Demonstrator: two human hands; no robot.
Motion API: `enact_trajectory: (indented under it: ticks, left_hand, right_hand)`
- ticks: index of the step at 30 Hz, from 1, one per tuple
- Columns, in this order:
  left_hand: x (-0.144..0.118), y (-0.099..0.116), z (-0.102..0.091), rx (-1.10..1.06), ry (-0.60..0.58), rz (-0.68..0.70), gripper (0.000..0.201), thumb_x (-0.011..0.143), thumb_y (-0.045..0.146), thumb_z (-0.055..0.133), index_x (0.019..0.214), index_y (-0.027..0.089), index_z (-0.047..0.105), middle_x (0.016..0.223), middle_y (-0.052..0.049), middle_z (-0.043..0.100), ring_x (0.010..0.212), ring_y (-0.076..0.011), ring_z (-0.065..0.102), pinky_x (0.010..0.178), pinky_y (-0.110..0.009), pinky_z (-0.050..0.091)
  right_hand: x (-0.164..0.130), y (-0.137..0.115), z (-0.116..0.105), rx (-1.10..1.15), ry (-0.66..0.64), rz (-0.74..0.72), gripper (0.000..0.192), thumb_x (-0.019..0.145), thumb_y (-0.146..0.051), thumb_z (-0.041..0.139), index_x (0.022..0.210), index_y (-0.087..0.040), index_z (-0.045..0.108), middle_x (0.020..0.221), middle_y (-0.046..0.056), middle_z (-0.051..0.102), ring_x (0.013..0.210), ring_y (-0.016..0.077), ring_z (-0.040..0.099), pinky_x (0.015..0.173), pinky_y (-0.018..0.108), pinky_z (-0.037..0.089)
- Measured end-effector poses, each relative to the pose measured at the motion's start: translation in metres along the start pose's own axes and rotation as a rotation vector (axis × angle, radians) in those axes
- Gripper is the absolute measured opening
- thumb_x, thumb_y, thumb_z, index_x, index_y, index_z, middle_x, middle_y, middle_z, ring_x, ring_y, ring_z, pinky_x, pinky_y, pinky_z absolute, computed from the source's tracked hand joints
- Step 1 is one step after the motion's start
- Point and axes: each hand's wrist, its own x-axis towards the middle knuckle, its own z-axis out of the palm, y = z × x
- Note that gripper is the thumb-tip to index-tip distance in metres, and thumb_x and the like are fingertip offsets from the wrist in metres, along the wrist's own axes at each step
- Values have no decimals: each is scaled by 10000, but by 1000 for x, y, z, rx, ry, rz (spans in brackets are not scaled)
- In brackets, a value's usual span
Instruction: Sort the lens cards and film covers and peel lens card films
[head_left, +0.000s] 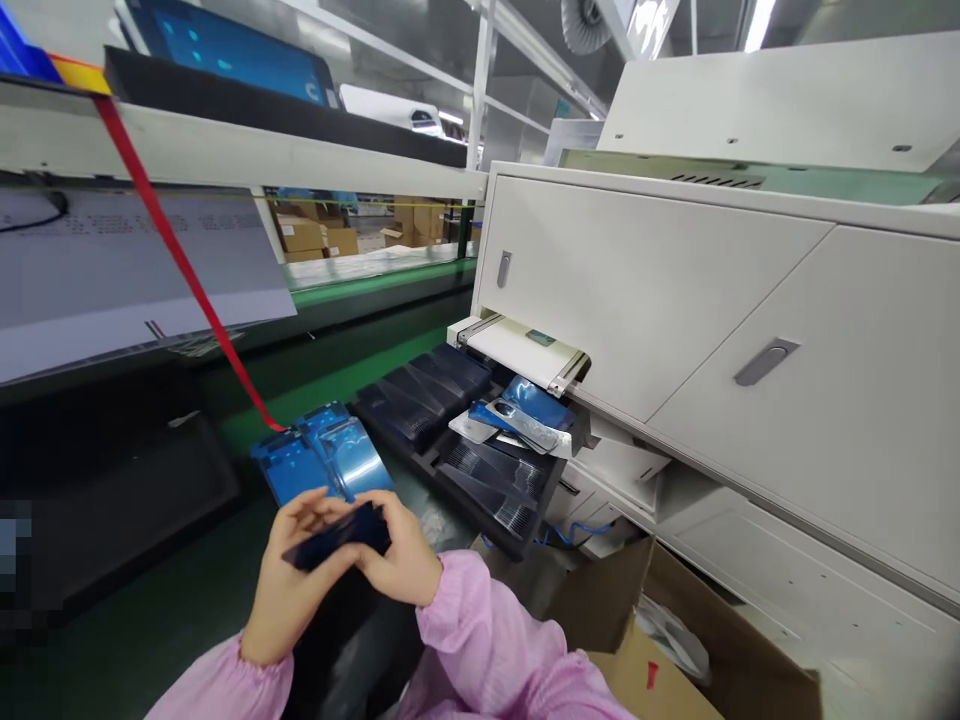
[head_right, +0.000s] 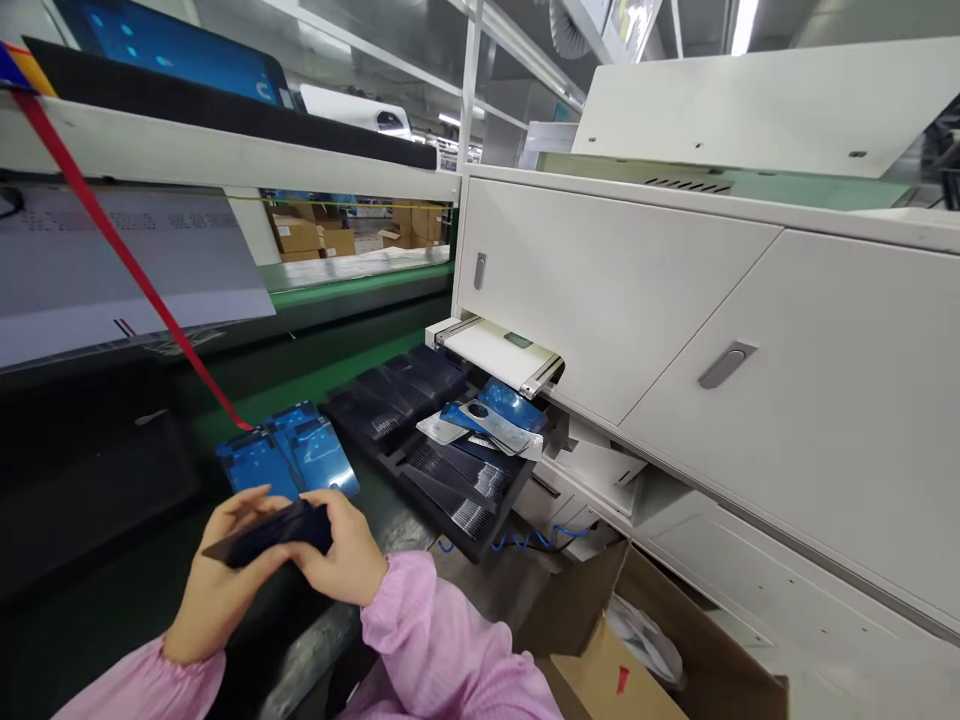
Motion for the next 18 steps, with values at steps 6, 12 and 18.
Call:
enact_trajectory:
  ticks: [6, 12, 18]
  left_hand:
    - [4, -14, 12, 16, 143, 58, 432, 641, 349, 740, 1000, 194, 556, 954, -43, 611, 914, -226, 605, 855, -381, 473]
    - [-11, -18, 20, -3, -13, 259, 295, 705, 323, 703, 958, 209, 604, 976, -59, 592, 962, -239, 567, 883, -393, 434]
    - [-23, -30, 14, 25, -86, 223, 462, 679, 277, 749, 1096, 229, 556, 1096, -86, 574, 1057, -265, 539, 944, -415, 388]
  right_hand:
    - [6, 4, -10, -46, -34, 102, 289, 775, -308, 622, 1030, -200, 542, 928, 46, 643, 844, 202, 613, 792, 335, 490]
    - [-12, 11, -11, 72, -126, 29, 214, 781, -200, 577, 992, -210, 538, 939, 41, 627, 891, 191, 610, 809, 327, 478]
    - [-19, 21, -14, 265, -11, 191, 97, 748, -185, 633, 827, -205, 582, 787, 7, 640, 768, 168, 610, 748, 311, 480]
